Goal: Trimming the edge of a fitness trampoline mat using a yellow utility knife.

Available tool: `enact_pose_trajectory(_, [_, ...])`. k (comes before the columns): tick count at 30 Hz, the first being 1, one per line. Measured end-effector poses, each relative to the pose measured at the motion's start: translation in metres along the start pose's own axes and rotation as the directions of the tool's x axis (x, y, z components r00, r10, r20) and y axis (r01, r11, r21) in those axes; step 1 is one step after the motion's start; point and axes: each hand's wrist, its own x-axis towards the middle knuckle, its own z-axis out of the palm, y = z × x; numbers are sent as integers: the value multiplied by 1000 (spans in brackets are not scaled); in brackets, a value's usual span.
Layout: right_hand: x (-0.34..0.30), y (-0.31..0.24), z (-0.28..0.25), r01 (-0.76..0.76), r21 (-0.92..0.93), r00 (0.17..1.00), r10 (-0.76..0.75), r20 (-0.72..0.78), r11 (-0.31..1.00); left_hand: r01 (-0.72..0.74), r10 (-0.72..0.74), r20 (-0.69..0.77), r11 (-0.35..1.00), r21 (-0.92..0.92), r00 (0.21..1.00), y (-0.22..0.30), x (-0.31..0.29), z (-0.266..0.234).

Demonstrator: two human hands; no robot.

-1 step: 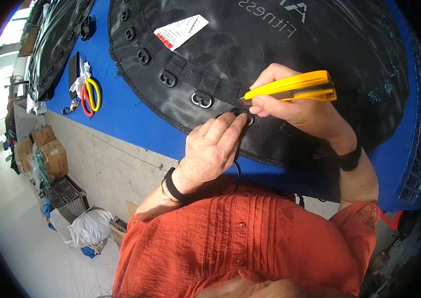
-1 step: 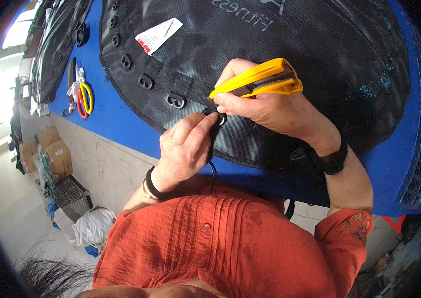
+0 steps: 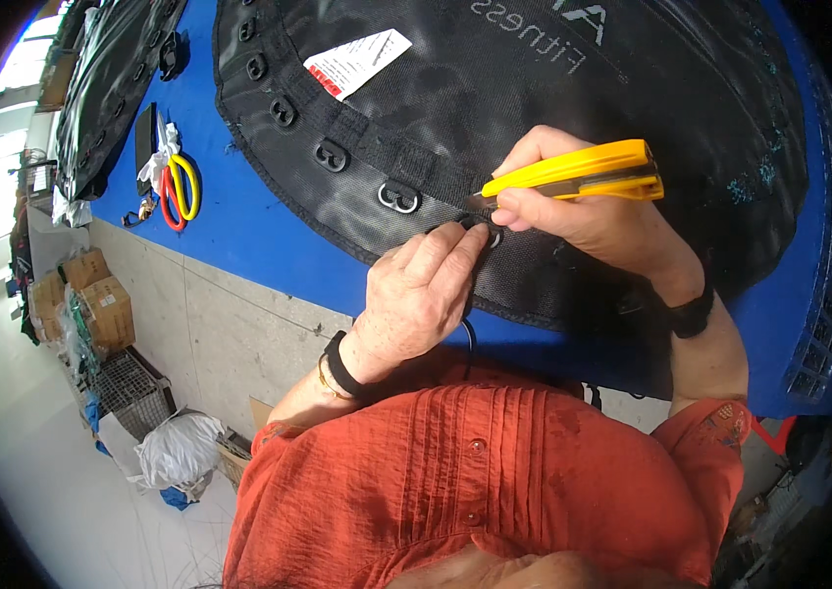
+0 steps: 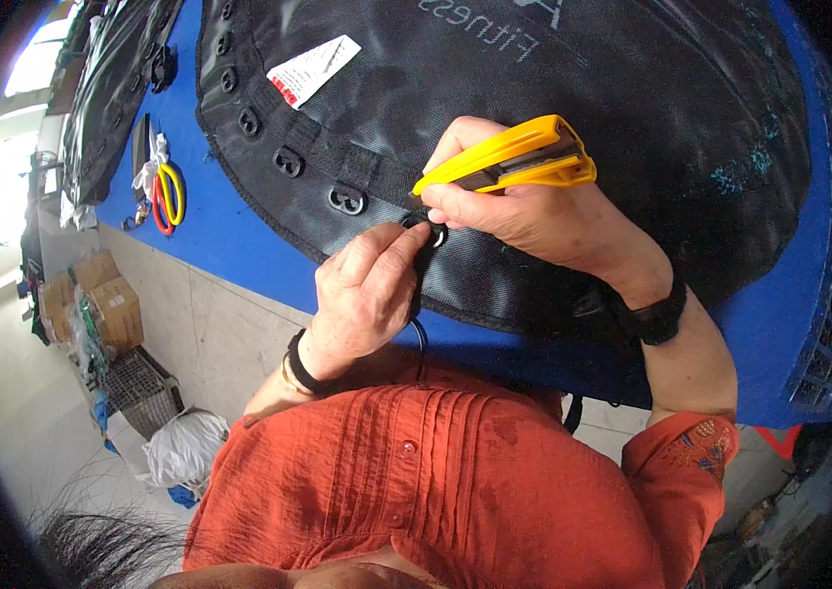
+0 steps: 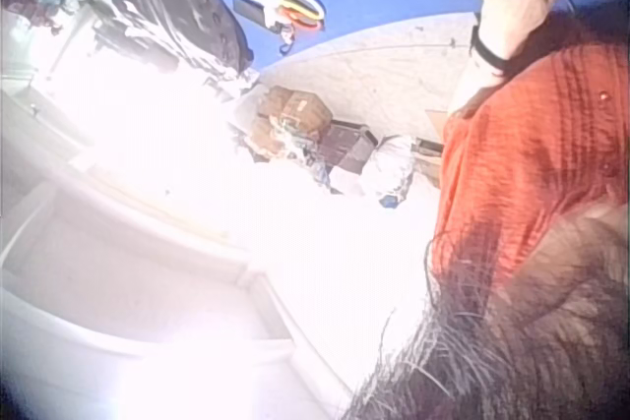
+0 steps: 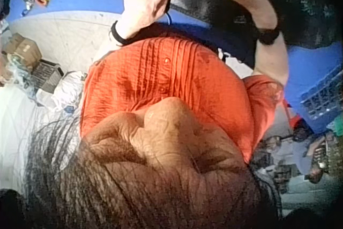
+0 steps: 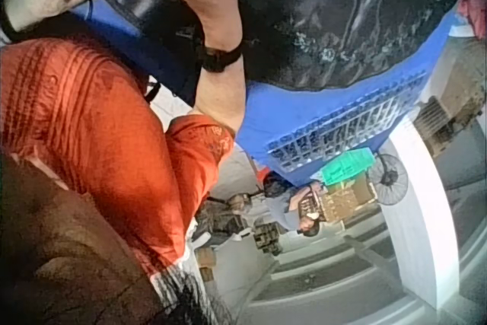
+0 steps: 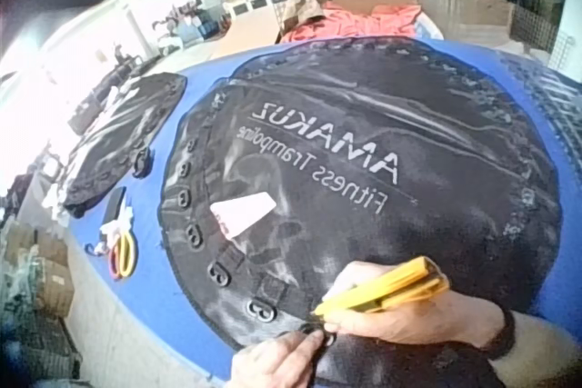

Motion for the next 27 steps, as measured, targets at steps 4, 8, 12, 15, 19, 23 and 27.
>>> enact_pose_trajectory(4, [1, 3, 1, 48, -31, 999, -48, 9, 998, -3, 3, 0, 1000, -6, 1000, -1, 0, 0])
enact_pose_trajectory(8, [0, 5, 1, 102, -126, 995, -103, 3, 987, -11, 11, -7, 1000, -8, 1000, -1, 0, 0])
enact_pose_trajectory(12, [-1, 1, 0, 132, -194, 991, -136, -5, 972, 8, -8, 0, 1000, 3, 1000, 0, -2, -1])
enact_pose_trajectory(15, [-2, -3, -1, 84, -205, 996, -87, -5, 975, 42, -42, 9, 999, -20, 999, 2, -2, -2])
enact_pose_trajectory(19, [-3, -6, -1, 66, -248, 998, -69, -4, 966, 46, -45, 17, 999, -22, 999, 3, -1, -3])
enact_pose_trajectory(23, [-6, -4, -4, 124, -232, 992, -126, 5, 965, 52, -51, 30, 998, -26, 998, 4, 1, -5])
enact_pose_trajectory(27, [-7, -7, -6, 54, -176, 998, -55, -1, 983, 49, -49, 17, 998, -26, 999, 4, 0, -4])
